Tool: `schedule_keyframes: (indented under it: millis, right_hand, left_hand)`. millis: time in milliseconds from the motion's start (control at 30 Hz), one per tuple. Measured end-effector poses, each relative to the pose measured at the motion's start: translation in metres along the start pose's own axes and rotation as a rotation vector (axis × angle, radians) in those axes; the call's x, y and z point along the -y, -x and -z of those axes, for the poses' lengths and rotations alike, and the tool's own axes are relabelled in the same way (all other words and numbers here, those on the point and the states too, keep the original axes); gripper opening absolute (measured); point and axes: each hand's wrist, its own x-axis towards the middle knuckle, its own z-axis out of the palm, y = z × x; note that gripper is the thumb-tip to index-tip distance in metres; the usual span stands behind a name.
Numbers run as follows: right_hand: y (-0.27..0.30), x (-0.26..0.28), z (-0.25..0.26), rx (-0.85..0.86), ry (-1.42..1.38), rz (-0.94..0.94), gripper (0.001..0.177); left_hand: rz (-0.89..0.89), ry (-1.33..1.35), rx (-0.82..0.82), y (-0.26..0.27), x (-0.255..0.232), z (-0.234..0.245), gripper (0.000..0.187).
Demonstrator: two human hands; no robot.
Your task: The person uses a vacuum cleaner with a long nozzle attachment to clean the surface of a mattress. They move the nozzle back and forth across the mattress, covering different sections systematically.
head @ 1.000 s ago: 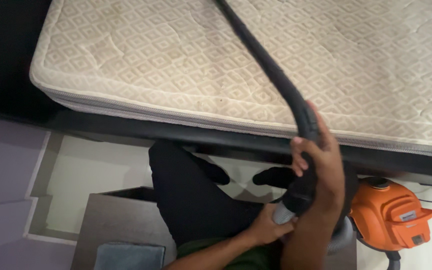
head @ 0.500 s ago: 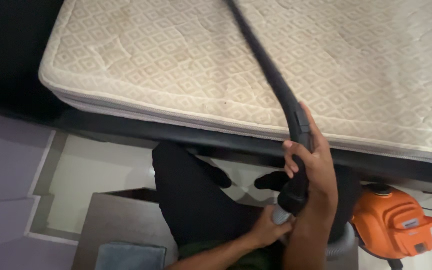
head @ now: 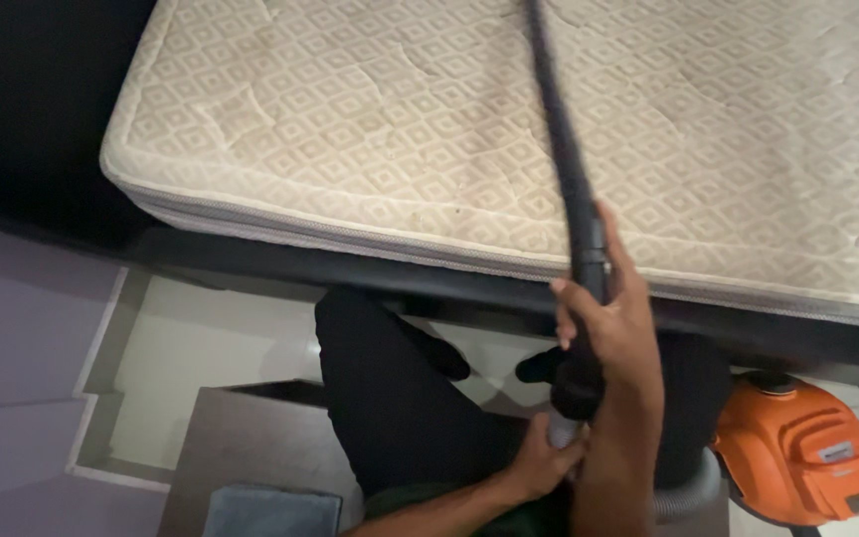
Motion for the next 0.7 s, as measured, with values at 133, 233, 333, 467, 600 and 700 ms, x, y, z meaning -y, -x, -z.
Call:
schedule_keyframes:
  millis: [133, 233, 333, 467, 600, 700]
  right_hand:
    - [0.0, -0.004, 0.001, 0.204, -0.166, -0.063, 0.093]
    - [0.0, -0.006, 0.016, 0.219, -0.237, -0.1, 0.091]
    - [0.006, -0.005, 0.024, 0.083, -0.219, -0.054, 0.088]
    - [0.004, 0.001, 0.02, -0.097, -0.144, 0.068, 0.086]
    - [0.003, 0.002, 0.0, -0.043, 0.084, 0.056, 0.089]
    - [0.004, 0.001, -0.014, 0.105, 0.027, 0.05, 0.089]
  left_hand:
    - [-0.18, -0.278, -0.232, 0.002, 0.011, -0.002, 0.023]
    - [-0.076, -0.085, -0.004, 0.007, 0.006, 0.002, 0.015]
    - [-0.257, -0.156, -0.036, 0.002, 0.001, -0.005, 0.026]
    - [-0.073, -0.092, -0.01, -0.001, 0.005, -0.002, 0.027]
    - [-0.011, -0.178, -0.166, -0.005, 0.028, -0.002, 0.032]
    - [-0.076, -0.2, -0.204, -0.003, 0.038, 0.0, 0.028]
